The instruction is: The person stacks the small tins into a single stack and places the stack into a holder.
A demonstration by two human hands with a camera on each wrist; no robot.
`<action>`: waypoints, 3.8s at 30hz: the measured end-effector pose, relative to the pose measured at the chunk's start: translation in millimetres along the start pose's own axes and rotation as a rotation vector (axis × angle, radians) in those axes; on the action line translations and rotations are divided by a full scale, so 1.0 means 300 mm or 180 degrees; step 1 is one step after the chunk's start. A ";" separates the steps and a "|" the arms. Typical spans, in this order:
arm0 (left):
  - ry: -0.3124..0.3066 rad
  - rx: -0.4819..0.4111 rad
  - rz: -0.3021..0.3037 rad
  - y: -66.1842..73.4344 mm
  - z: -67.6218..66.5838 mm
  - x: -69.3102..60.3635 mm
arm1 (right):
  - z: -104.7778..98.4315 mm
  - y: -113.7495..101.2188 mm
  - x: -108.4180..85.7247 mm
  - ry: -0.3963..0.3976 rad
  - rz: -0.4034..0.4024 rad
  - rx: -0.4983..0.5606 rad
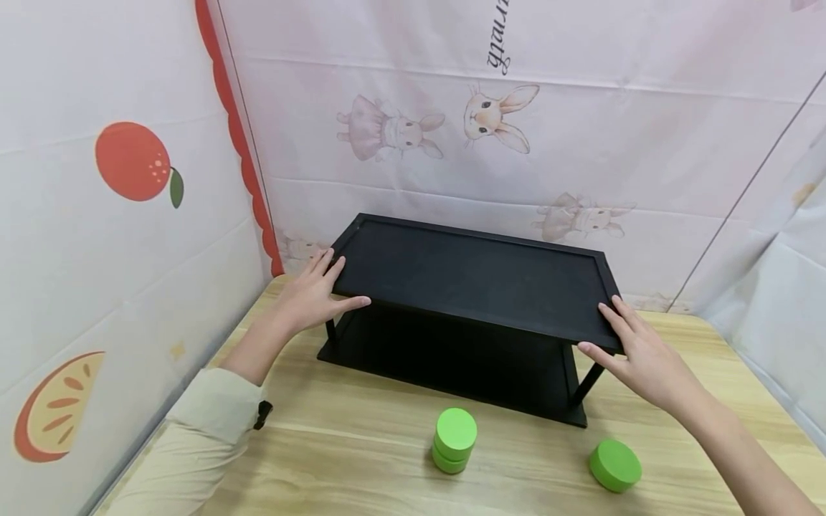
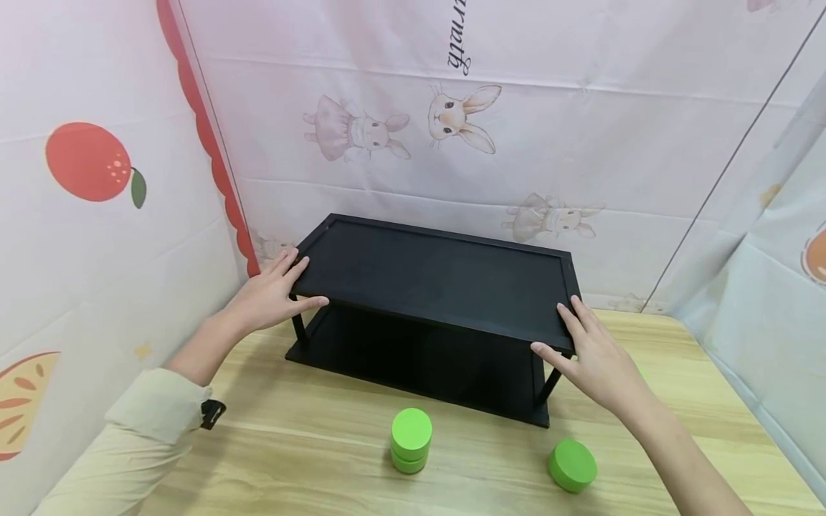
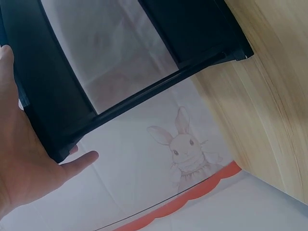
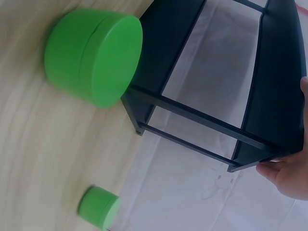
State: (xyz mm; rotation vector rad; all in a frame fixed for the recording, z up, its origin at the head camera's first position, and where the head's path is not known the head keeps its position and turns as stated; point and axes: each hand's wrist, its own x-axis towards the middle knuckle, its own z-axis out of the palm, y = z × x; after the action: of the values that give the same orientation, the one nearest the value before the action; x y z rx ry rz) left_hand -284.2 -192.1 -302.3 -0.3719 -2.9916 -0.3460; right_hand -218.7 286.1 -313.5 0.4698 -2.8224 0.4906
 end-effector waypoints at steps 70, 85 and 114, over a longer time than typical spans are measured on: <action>0.0030 0.0063 -0.0018 0.021 0.015 0.020 | 0.005 0.055 0.042 -0.0130 -0.0077 0.0122; 0.0060 0.0111 -0.0068 0.046 0.016 0.022 | -0.004 0.079 0.055 -0.0168 -0.0099 0.0149; 0.0030 0.0164 -0.0186 0.095 0.010 0.012 | -0.032 0.116 0.075 -0.0261 -0.0144 0.0299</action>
State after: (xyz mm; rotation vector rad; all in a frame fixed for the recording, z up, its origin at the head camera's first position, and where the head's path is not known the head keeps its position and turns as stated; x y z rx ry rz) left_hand -280.8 -163.7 -298.6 -0.2776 -3.0003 -0.2745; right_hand -249.8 314.5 -308.3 0.5836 -2.8687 0.6103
